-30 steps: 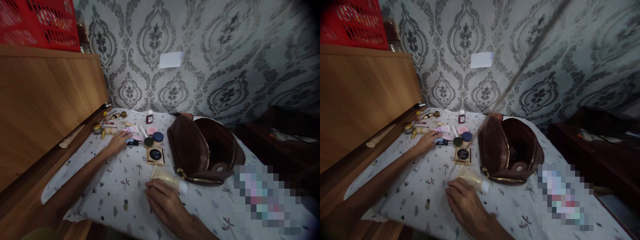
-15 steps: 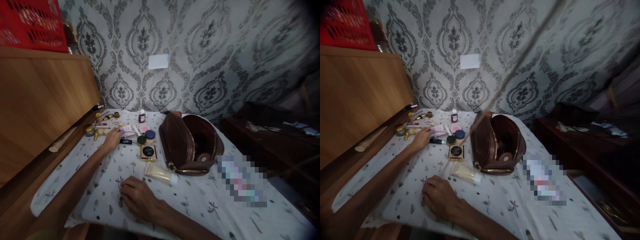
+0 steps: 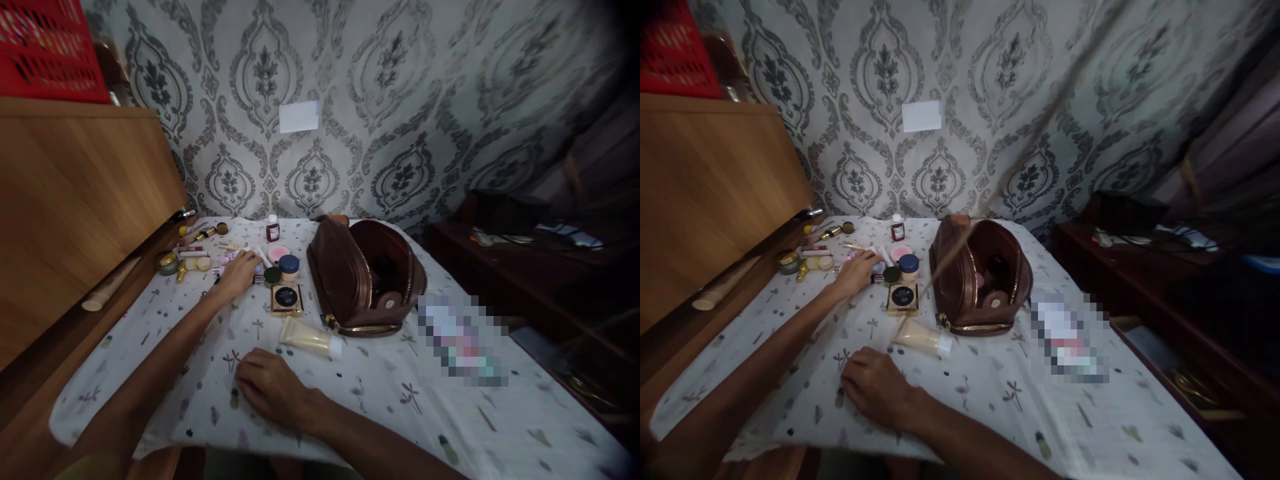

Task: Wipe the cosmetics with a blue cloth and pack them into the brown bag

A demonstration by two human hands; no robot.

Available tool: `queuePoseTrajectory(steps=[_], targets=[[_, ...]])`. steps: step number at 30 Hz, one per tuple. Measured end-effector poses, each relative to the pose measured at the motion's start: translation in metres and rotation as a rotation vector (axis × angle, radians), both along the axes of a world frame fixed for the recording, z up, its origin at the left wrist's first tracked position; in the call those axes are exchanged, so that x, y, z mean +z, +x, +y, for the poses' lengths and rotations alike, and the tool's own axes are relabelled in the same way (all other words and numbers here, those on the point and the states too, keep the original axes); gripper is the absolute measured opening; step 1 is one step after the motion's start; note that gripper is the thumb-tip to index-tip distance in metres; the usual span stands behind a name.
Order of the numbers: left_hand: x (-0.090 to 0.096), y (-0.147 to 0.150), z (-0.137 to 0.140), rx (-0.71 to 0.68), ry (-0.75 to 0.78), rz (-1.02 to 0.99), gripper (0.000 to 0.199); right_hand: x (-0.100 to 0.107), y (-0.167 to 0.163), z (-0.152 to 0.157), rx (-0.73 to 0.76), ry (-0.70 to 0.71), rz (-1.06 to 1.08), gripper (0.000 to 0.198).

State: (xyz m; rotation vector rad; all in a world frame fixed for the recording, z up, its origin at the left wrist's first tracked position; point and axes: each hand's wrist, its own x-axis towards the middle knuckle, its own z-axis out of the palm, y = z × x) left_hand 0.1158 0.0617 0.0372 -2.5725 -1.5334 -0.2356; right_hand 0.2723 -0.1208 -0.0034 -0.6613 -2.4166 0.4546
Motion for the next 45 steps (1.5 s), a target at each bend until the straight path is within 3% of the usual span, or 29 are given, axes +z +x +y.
queuePoseTrajectory(steps=[4, 8, 14, 22, 34, 40, 45], targets=[[0.003, 0.015, 0.037, 0.05, -0.015, 0.057, 0.048, 0.001, 0.001, 0.0, -0.003, 0.017, -0.024, 0.014], [0.006, 0.022, 0.054, 0.028, -0.036, 0.143, 0.044, 0.003, 0.002, -0.001, 0.006, 0.055, -0.053, 0.013], [0.024, 0.014, 0.054, -0.094, -0.056, 0.25, 0.03, 0.005, 0.004, 0.0, 0.004, 0.084, -0.107, 0.012], [0.036, -0.019, 0.044, 0.047, -0.033, 0.312, 0.022, 0.004, 0.004, 0.0, -0.027, 0.132, -0.17, 0.017], [0.021, -0.045, 0.0, 0.235, 0.064, 0.056, 0.039, 0.006, 0.006, 0.001, 0.029, 0.108, -0.163, 0.012], [-0.006, -0.039, -0.024, 0.073, 0.101, 0.007, 0.028, 0.007, 0.008, 0.0, 0.021, 0.075, -0.131, 0.014], [-0.02, -0.038, -0.026, 0.016, 0.157, -0.052, 0.023, 0.007, 0.007, 0.001, 0.048, 0.08, -0.12, 0.015]])
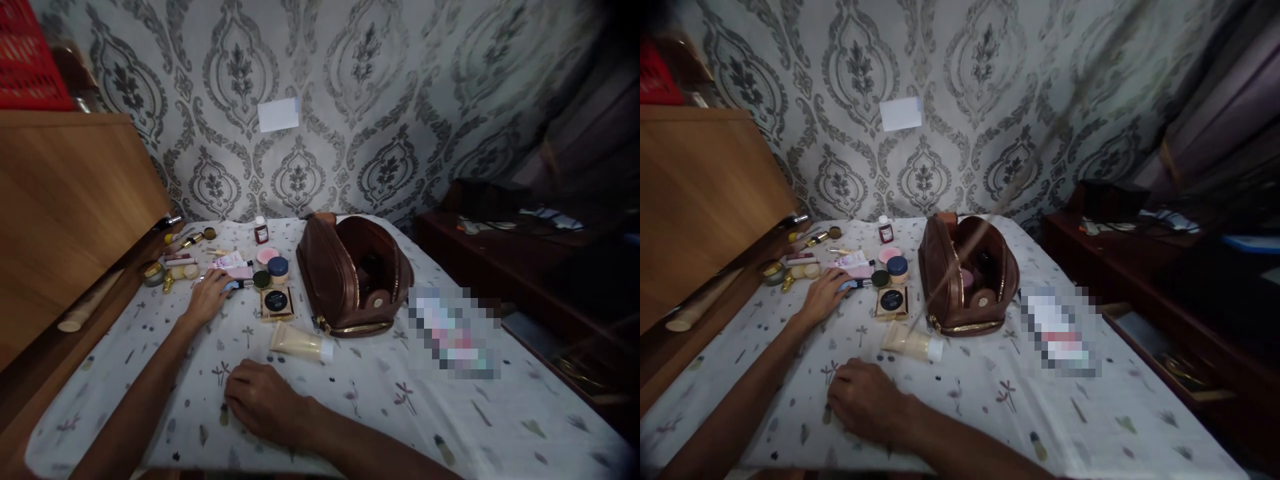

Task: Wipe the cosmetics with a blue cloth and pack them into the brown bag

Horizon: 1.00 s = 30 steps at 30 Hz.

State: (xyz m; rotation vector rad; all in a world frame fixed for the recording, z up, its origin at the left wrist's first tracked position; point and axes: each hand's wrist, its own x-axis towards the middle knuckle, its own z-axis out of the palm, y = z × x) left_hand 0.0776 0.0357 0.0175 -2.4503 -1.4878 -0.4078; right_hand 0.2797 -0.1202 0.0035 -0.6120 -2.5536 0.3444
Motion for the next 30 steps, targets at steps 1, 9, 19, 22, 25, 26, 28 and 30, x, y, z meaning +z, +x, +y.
queuePoseTrajectory(steps=[1, 9, 19, 22, 25, 26, 28, 30], targets=[[-0.002, -0.001, 0.001, -0.013, 0.007, -0.007, 0.022, 0.0, 0.0, 0.0, 0.001, -0.002, 0.008, 0.016], [-0.01, -0.003, 0.001, 0.008, 0.017, 0.062, 0.025, -0.001, -0.001, 0.0, -0.01, -0.093, 0.047, 0.016], [-0.009, 0.006, -0.002, 0.047, -0.037, 0.067, 0.022, -0.006, -0.004, 0.001, -0.015, -0.136, 0.079, 0.015], [-0.009, 0.006, -0.003, 0.042, -0.034, 0.045, 0.021, -0.005, -0.004, 0.001, -0.016, -0.141, 0.088, 0.017], [-0.009, 0.006, -0.004, 0.03, -0.024, 0.024, 0.026, -0.004, -0.004, 0.001, -0.018, -0.154, 0.091, 0.016], [-0.009, 0.006, -0.005, 0.025, -0.021, 0.017, 0.029, -0.003, -0.004, 0.001, -0.018, -0.161, 0.09, 0.016], [-0.009, 0.005, -0.005, 0.013, -0.019, 0.006, 0.032, -0.003, -0.004, 0.001, -0.02, -0.16, 0.085, 0.015], [-0.009, 0.005, -0.005, 0.005, -0.021, -0.001, 0.03, -0.002, -0.004, 0.001, -0.016, -0.135, 0.075, 0.015]])
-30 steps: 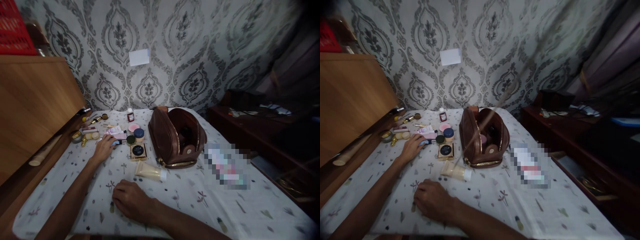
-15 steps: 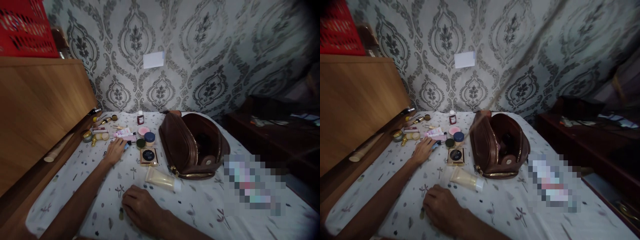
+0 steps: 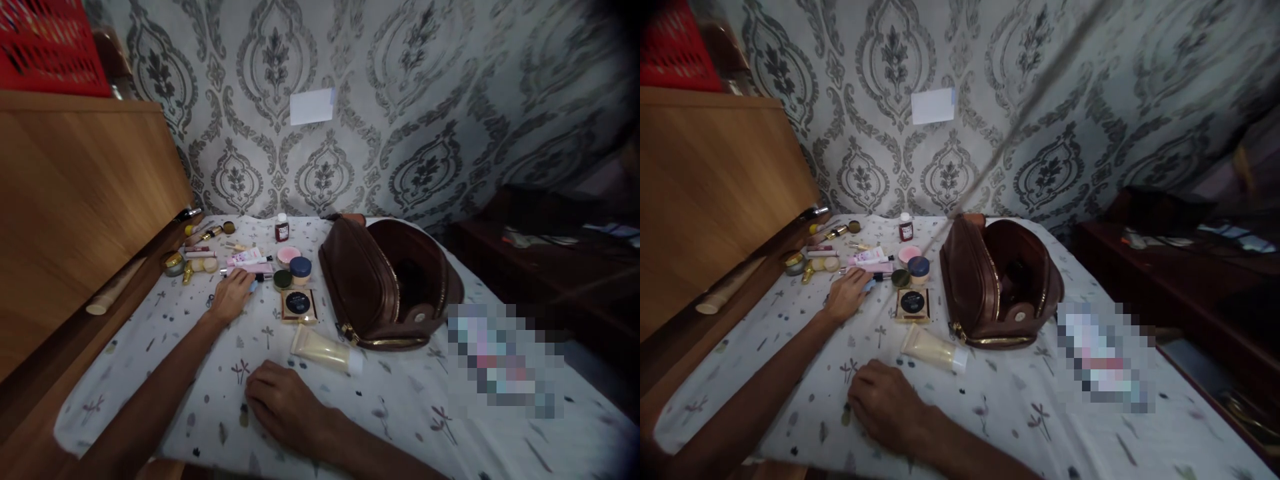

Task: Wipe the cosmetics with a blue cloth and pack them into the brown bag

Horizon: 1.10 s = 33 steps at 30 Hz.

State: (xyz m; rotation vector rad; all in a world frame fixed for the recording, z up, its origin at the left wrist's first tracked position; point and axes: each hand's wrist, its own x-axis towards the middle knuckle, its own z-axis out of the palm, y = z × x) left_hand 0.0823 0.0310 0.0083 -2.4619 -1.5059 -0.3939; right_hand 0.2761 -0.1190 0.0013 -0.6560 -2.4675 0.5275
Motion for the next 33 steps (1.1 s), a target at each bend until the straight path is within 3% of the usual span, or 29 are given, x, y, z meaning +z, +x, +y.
queuePoseTrajectory(steps=[8, 33], targets=[[-0.0034, -0.0017, 0.0022, -0.006, 0.009, 0.011, 0.024, 0.002, 0.0015, 0.0012, 0.005, 0.036, -0.021, 0.018], [-0.0013, 0.0, 0.0022, 0.009, -0.032, -0.029, 0.021, -0.0054, 0.0, 0.0005, -0.008, -0.051, 0.057, 0.018]])
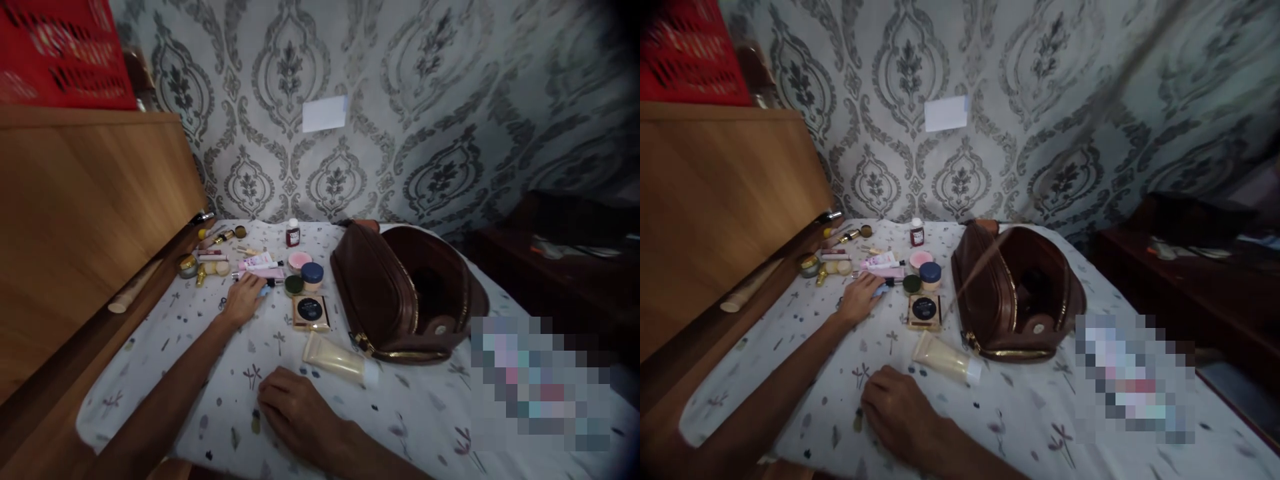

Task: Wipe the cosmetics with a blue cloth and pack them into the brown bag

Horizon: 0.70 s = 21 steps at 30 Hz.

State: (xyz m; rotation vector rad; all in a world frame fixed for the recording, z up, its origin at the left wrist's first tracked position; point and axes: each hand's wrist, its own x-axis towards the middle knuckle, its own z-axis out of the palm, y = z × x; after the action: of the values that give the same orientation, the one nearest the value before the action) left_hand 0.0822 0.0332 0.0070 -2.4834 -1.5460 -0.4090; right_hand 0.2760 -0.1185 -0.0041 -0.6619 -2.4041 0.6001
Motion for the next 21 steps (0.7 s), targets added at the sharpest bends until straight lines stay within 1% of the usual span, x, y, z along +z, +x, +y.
queuePoseTrajectory(steps=[9, 17, 21], targets=[[-0.003, -0.001, 0.001, -0.008, -0.008, -0.035, 0.021, -0.006, 0.0, 0.0, -0.002, -0.023, 0.092, 0.018], [-0.002, 0.0, 0.0, -0.006, -0.007, -0.047, 0.022, -0.013, -0.001, 0.002, 0.009, -0.028, 0.125, 0.018], [-0.002, -0.001, 0.0, -0.002, -0.011, -0.055, 0.023, -0.015, -0.001, 0.002, 0.021, -0.028, 0.106, 0.016]])
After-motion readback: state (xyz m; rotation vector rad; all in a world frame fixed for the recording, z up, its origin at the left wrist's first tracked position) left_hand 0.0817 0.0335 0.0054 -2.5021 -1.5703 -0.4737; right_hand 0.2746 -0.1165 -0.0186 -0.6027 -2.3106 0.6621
